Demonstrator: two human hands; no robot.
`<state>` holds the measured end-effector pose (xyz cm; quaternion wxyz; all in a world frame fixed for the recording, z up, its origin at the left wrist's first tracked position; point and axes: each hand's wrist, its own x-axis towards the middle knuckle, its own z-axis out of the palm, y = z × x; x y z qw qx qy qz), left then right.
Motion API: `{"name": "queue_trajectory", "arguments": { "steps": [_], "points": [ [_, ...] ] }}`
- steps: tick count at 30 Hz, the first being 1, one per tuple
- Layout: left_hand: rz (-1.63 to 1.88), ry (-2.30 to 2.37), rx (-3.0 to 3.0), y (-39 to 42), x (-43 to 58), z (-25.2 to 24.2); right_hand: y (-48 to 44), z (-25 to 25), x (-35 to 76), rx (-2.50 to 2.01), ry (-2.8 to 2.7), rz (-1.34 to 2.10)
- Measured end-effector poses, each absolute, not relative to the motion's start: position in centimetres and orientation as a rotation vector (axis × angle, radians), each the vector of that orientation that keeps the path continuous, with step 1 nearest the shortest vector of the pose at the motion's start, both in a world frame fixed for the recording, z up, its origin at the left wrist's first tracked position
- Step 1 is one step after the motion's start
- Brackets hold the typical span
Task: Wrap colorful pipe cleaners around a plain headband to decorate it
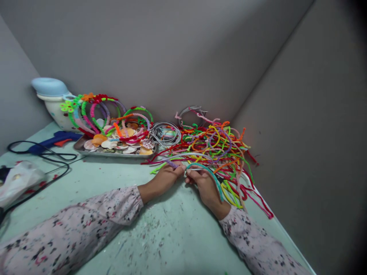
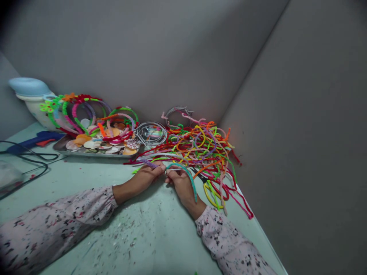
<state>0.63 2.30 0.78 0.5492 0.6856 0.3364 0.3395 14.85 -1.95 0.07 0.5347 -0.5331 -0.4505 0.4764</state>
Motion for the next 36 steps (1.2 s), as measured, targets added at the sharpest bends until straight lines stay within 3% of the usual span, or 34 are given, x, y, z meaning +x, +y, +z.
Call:
{"name": "queue_trajectory", "arguments": {
  "steps": [36],
  "points": [
    [0.786,0.791,1.786,1.8,0.6,1.1,-1.7,-0.4,15.5,-1.097,-0.945,1.355]
  ]
}}
